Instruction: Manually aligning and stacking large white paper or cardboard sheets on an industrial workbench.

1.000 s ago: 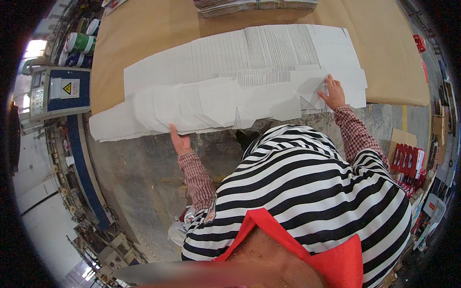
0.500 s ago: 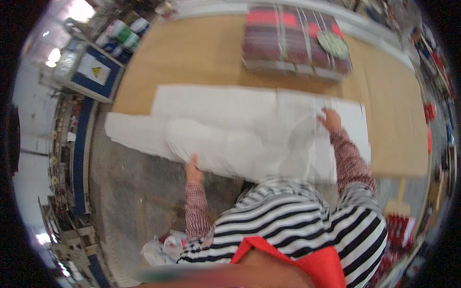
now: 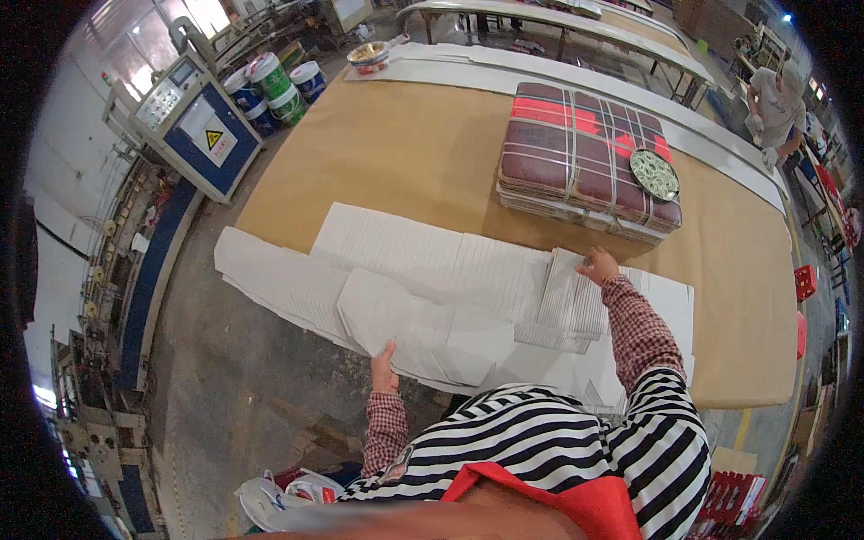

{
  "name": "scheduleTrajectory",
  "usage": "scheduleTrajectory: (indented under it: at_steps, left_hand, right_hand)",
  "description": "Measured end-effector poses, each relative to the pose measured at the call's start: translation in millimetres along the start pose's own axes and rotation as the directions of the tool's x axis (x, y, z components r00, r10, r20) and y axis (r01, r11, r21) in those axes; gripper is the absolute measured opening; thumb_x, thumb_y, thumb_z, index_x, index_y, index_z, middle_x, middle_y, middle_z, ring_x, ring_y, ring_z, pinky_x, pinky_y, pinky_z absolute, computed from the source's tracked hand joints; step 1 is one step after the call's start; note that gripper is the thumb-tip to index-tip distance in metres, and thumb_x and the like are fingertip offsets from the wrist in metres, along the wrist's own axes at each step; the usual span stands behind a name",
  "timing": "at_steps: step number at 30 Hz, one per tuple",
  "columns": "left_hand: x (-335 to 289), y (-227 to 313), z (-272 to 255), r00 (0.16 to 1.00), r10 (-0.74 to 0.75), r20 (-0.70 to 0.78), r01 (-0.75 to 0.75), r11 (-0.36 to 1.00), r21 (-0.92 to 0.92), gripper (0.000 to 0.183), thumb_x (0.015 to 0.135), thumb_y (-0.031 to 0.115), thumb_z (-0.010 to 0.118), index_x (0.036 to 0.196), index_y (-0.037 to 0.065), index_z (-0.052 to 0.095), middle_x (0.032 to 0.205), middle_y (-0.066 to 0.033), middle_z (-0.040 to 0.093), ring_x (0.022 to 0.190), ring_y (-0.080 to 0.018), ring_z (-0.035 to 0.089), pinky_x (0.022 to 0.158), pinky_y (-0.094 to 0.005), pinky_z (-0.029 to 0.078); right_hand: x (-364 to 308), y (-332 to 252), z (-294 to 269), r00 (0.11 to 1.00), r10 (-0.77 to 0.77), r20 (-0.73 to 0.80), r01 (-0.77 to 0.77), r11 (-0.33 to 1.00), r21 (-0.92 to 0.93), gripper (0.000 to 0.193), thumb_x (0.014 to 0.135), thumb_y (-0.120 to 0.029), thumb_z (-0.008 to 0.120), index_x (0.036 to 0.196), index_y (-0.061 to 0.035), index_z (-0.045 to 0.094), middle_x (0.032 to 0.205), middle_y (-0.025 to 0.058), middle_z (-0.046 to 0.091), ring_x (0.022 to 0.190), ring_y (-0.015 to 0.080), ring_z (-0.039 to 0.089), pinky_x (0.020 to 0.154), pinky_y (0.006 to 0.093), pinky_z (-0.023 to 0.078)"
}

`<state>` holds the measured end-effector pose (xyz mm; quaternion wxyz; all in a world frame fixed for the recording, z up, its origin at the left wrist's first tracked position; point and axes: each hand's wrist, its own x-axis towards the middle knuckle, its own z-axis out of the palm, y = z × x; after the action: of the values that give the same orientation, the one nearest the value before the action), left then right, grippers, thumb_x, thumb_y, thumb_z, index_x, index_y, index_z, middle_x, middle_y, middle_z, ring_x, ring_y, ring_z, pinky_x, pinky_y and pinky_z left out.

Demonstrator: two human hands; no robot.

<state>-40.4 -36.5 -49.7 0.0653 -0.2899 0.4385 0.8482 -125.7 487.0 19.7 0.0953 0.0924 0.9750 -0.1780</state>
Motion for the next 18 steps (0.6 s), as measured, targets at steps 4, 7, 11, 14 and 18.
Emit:
scheduleTrajectory:
  at_steps: [4,7,11,14,18]
  left_hand:
    - [1.9,-0.9,-0.6,0.999,0.042,-0.028,-0.042,0.999,0.028,0.054,0.075,0.009,0.064,0.122,-0.001,0.040,0.119,-0.0090,0.048,0.107,-0.0235,0.046,0.090,-0.0349,0.038]
    - [4.1,-4.4,-3.1,0.997,0.067,-0.023,-0.067,0.998,0.018,0.055,0.075,0.009,0.064,0.123,0.000,0.039,0.121,-0.0092,0.047,0.108,-0.0240,0.046,0.090,-0.0348,0.037]
    - [0.6,-3.1,-9.1,0.999,0.001,-0.042,-0.002,1.000,-0.002,0.055,0.075,0.009,0.064,0.124,0.000,0.038,0.122,-0.0089,0.046,0.108,-0.0237,0.045,0.090,-0.0344,0.037]
    - [-2.0,-1.2,-11.1,0.994,0.104,0.012,-0.104,0.994,0.011,0.055,0.076,0.010,0.064,0.124,0.000,0.038,0.121,-0.0086,0.046,0.108,-0.0231,0.046,0.089,-0.0344,0.038]
    - [-10.2,4.4,4.0,0.997,0.071,-0.041,-0.070,0.997,0.029,0.055,0.076,0.010,0.064,0.124,0.000,0.039,0.120,-0.0084,0.047,0.106,-0.0226,0.047,0.088,-0.0344,0.039]
  right_hand:
    - [-13.9,1.6,-10.0,0.974,-0.168,-0.150,0.160,0.985,-0.062,0.039,0.072,-0.035,0.063,0.092,-0.0013,0.057,0.095,0.0167,0.055,0.091,0.0324,0.053,0.079,0.0389,0.042]
    - [-30.6,-7.1,-24.5,0.967,-0.188,-0.172,0.173,0.980,-0.100,0.034,0.074,-0.030,0.062,0.092,-0.0015,0.057,0.091,0.0161,0.056,0.087,0.0321,0.054,0.075,0.0391,0.043]
    - [-51.7,-19.4,-42.0,0.947,-0.214,-0.240,0.197,0.976,-0.095,0.024,0.076,-0.025,0.060,0.086,-0.0024,0.057,0.085,0.0143,0.056,0.081,0.0320,0.054,0.068,0.0393,0.043]
    - [-57.9,-37.9,-58.5,0.937,-0.193,-0.290,0.160,0.978,-0.136,0.022,0.078,-0.025,0.058,0.079,-0.0026,0.054,0.080,0.0132,0.055,0.077,0.0314,0.054,0.064,0.0394,0.042]
    - [-35.7,-11.1,-52.6,0.955,0.033,-0.296,-0.045,0.998,-0.036,0.029,0.078,-0.031,0.057,0.078,-0.0021,0.057,0.088,0.0151,0.056,0.083,0.0330,0.054,0.069,0.0393,0.044]
